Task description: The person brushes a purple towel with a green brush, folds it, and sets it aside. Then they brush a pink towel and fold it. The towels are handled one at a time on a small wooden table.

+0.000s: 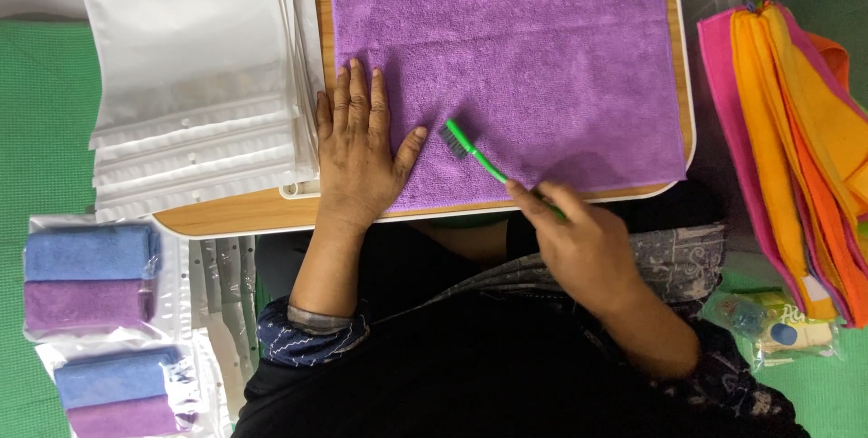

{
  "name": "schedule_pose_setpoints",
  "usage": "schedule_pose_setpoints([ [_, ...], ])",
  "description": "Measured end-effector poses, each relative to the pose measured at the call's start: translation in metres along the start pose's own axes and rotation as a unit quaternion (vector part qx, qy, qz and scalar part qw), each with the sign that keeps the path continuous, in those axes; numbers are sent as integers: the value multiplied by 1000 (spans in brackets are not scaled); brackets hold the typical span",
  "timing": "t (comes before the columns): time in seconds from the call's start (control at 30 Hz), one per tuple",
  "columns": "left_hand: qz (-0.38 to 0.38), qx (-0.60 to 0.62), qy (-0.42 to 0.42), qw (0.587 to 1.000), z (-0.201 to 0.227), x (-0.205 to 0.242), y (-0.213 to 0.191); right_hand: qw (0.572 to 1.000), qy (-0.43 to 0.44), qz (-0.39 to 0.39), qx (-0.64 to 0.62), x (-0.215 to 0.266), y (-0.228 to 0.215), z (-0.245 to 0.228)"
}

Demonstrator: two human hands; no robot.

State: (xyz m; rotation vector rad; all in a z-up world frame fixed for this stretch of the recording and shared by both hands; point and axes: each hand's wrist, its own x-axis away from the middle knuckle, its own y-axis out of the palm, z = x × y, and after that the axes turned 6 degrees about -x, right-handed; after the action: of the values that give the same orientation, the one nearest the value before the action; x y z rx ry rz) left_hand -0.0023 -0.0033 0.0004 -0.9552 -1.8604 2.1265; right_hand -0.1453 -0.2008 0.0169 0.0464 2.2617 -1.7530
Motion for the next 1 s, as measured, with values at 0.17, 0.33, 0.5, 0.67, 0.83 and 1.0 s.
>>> schedule_pose_setpoints([
  [0.17,-11,13,-8,1000,0,0,-2,994,108,-3,-29,23,-9,35],
  [0.33,-27,12,-13,999,1,0,-2,975,214,63,18,42,-28,66],
  [0.5,-30,4,-11,999,1,0,-1,987,125,-37,-97,46,-10,38],
  [0.67,-57,31,-15,998,1,-3,-2,998,28,49,-22,50,4,23],
  [0.83,-16,19,-3,1000,2,0,-1,980,194,-39,-2,73,-20,74],
  [1.0,-44,-1,-10,999,2,0,5,977,163,137,-12,71,-41,96],
])
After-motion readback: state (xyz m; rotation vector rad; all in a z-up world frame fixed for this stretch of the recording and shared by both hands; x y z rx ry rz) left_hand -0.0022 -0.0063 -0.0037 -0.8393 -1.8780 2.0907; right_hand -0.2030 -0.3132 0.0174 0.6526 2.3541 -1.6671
